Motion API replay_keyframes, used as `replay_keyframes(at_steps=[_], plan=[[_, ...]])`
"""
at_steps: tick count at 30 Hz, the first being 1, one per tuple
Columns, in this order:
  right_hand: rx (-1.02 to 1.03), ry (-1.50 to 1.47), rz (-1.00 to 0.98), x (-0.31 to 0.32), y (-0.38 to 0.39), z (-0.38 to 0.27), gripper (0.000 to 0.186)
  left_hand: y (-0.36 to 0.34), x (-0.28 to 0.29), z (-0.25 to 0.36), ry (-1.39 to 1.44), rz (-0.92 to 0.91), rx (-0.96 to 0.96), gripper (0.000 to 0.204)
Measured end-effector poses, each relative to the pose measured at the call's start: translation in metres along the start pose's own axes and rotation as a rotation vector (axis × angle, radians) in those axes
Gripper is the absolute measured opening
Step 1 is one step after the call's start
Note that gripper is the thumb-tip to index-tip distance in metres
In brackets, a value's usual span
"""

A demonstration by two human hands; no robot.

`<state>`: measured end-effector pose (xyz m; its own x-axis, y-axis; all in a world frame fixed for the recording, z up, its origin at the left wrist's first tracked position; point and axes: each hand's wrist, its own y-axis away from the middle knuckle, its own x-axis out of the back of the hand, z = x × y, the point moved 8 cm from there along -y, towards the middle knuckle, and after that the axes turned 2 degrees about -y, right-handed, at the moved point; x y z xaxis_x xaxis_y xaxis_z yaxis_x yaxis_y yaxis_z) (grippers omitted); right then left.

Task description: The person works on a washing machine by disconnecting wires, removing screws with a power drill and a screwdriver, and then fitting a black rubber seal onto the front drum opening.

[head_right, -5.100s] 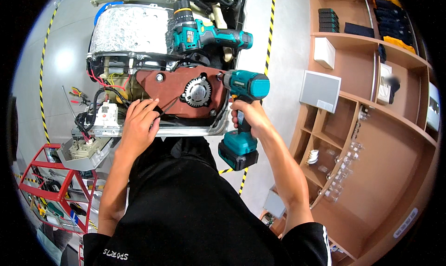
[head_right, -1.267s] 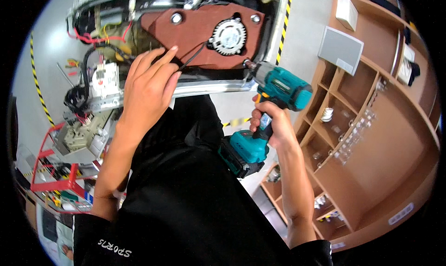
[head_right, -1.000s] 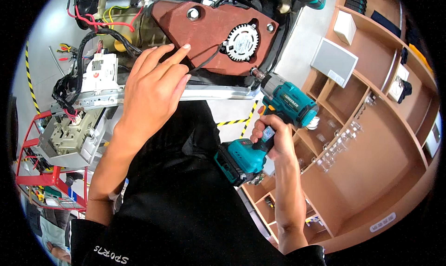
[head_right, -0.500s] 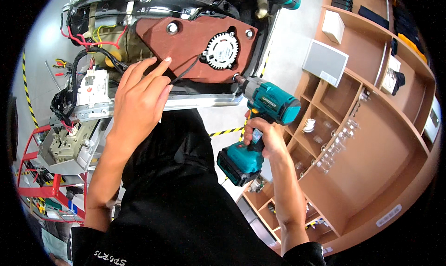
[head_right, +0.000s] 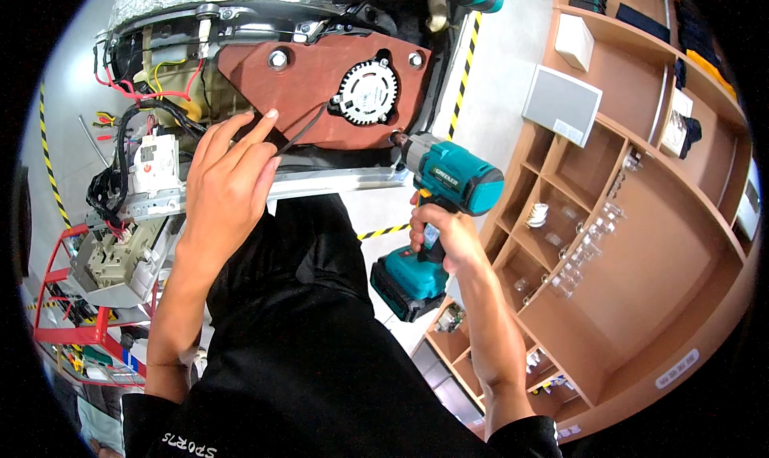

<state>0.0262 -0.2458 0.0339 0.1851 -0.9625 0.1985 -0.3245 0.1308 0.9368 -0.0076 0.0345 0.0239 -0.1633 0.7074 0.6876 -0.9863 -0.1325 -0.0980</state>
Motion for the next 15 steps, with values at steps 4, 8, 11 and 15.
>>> replay_keyframes(at_steps=[4,8,11,15], plan=[[-0.005,-0.007,-0.011,-0.003,0.000,-0.001,0.026,-0.002,0.002,0.002,-0.015,-0.003,-0.005,0.010],[-0.017,-0.053,-0.024,-0.009,0.002,-0.002,0.029,-0.002,-0.001,0.000,0.002,-0.031,0.014,0.009],[-0.021,-0.081,-0.029,-0.010,0.002,0.002,0.030,-0.002,0.001,0.002,0.003,-0.036,0.008,0.009],[0.030,-0.026,-0.051,-0.007,-0.001,0.002,0.031,-0.003,0.001,0.003,-0.010,-0.043,-0.001,0.010]])
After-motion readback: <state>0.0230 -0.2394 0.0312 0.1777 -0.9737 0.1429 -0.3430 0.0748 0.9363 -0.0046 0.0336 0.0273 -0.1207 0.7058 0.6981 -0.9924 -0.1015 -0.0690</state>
